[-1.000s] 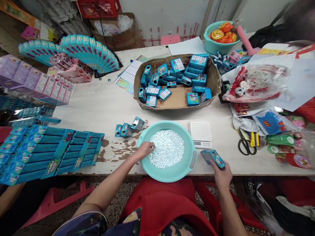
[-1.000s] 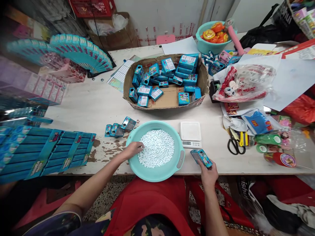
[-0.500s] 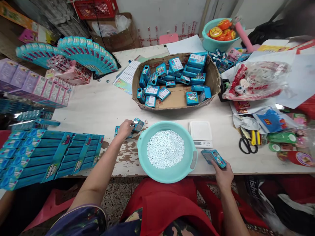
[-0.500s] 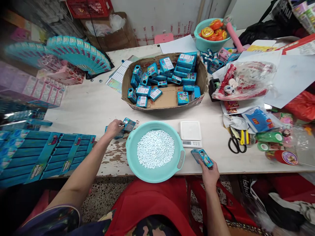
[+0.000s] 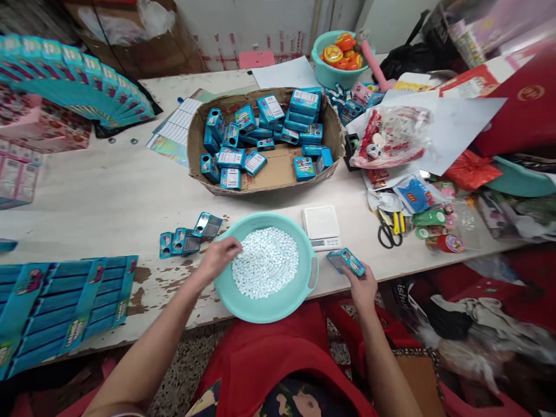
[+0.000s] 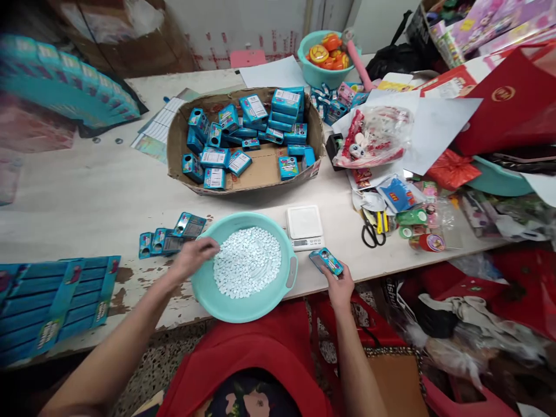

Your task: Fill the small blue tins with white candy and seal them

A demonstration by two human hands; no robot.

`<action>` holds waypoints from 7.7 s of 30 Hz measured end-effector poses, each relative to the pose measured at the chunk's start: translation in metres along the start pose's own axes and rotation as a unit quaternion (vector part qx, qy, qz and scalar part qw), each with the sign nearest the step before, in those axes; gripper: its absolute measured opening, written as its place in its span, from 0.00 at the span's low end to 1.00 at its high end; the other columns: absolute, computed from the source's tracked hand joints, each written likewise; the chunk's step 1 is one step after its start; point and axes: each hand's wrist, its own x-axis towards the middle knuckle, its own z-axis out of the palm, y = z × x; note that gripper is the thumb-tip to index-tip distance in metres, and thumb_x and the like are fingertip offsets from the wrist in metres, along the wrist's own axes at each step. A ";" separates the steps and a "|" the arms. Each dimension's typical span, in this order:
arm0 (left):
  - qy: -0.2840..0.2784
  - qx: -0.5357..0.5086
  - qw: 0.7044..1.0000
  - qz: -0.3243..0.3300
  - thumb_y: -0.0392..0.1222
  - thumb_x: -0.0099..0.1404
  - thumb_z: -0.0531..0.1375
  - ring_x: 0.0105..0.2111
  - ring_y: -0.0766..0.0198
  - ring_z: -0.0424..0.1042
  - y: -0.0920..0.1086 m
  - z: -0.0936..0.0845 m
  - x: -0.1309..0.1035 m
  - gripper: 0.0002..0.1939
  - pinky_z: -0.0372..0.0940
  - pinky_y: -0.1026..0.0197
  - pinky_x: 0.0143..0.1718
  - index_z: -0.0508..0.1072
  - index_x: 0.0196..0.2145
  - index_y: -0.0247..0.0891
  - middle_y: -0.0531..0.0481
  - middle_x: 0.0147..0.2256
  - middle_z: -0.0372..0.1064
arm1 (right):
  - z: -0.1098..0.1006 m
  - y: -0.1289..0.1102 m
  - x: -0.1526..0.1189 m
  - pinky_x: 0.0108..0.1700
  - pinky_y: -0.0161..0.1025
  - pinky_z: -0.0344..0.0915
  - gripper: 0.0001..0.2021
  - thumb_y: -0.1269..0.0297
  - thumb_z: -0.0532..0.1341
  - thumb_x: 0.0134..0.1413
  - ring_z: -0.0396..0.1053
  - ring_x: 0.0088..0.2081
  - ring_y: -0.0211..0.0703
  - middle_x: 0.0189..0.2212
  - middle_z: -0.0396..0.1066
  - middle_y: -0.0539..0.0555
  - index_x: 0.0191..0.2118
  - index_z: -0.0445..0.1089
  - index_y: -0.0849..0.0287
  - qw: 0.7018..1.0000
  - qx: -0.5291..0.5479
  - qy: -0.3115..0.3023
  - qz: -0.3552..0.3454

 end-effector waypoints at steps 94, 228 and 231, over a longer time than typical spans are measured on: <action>0.263 -0.496 0.827 -0.009 0.55 0.62 0.54 0.29 0.62 0.72 0.099 0.058 0.000 0.17 0.67 0.60 0.30 0.68 0.34 0.37 0.50 0.27 0.68 | 0.056 -0.112 -0.038 0.46 0.43 0.66 0.16 0.58 0.66 0.48 0.69 0.42 0.47 0.39 0.70 0.53 0.44 0.69 0.53 0.947 -0.008 -0.198 -0.253; -0.200 -0.114 0.973 0.004 0.50 0.60 0.55 0.23 0.64 0.65 0.103 0.061 0.064 0.13 0.60 0.63 0.26 0.70 0.29 0.37 0.51 0.23 0.66 | -0.004 0.001 -0.048 0.49 0.48 0.66 0.18 0.52 0.67 0.44 0.71 0.42 0.49 0.38 0.75 0.57 0.39 0.72 0.58 0.971 0.149 -0.151 0.110; -0.150 0.026 0.981 0.119 0.39 0.59 0.53 0.28 0.63 0.68 0.162 0.062 0.109 0.08 0.60 0.63 0.31 0.72 0.33 0.38 0.50 0.30 0.71 | -0.005 0.003 -0.045 0.49 0.48 0.66 0.18 0.52 0.67 0.44 0.71 0.42 0.49 0.38 0.75 0.57 0.39 0.72 0.58 0.971 0.150 -0.150 0.112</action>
